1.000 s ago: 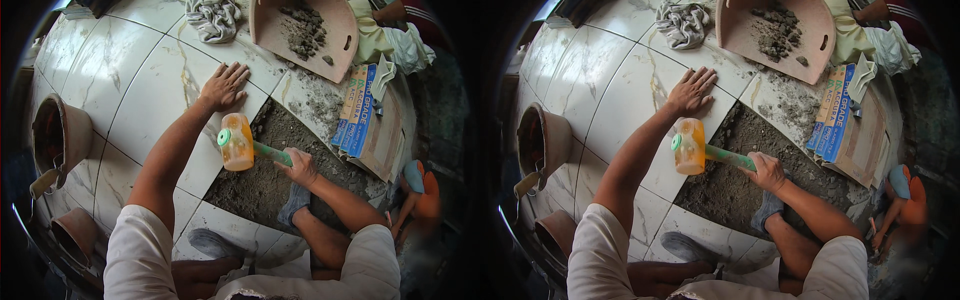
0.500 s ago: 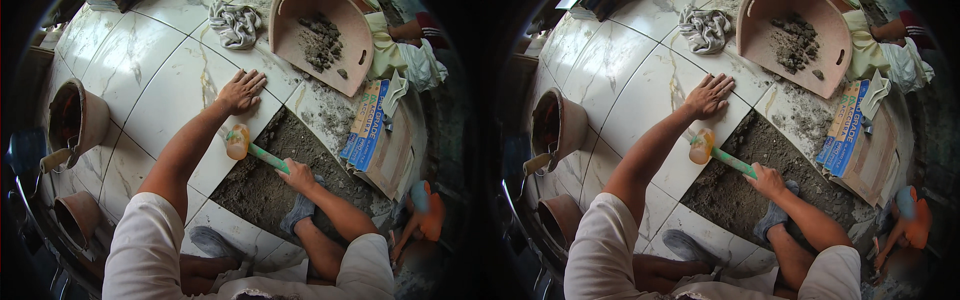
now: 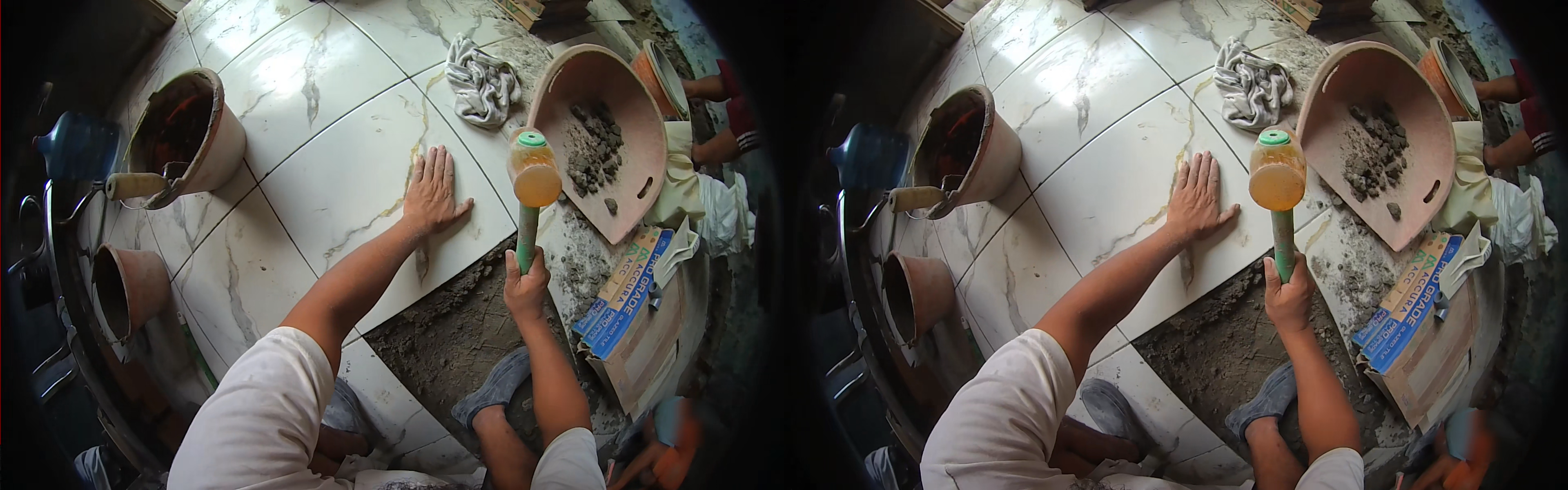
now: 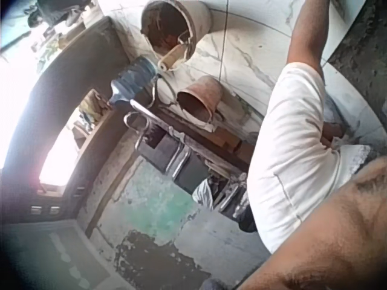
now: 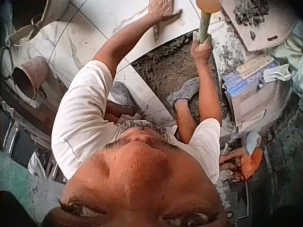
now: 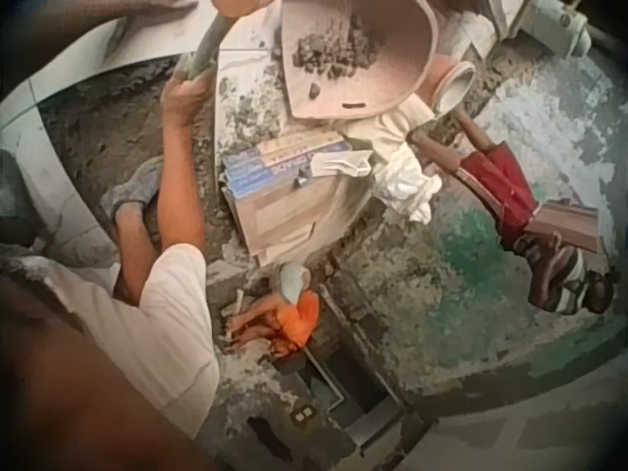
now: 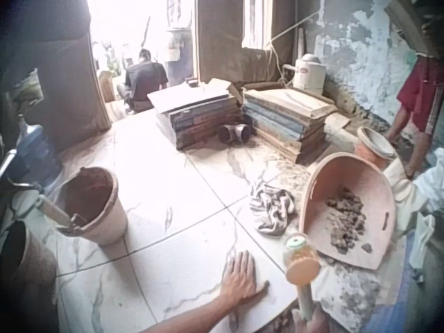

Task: The person spreads mortar onto the back of a tile using a trowel, places the tile onto the floor, and taps it into place with a mallet before wiping the surface with a cloth.

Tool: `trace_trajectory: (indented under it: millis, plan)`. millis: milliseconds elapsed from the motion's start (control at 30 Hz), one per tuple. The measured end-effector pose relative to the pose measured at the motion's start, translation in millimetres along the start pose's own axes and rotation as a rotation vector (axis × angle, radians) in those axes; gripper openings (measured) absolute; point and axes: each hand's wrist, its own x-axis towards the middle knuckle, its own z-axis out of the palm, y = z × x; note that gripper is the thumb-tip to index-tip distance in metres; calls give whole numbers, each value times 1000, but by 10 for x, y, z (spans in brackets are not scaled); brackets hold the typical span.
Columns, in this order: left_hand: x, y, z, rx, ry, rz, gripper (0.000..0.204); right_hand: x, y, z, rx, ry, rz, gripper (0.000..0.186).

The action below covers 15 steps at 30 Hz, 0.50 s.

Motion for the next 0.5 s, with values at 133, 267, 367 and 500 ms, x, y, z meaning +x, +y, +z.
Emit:
trace_trajectory:
  millis: [133, 267, 367, 500]
  plan:
    - [35, -14, 28, -26, 25, -197, 83, 157, 158, 250, -298, -361, 277, 41]
    - [28, -44, 37, -97, -15, -222, 77, 140, 134, 245, -240, -335, 207, 40]
    - [-7, -308, -36, -26, -49, -209, 86, 31, 57, 145, -120, -266, 111, 35]
    - [-162, -1213, -315, 128, -51, -418, 97, -127, 53, -26, 0, -289, 151, 35]
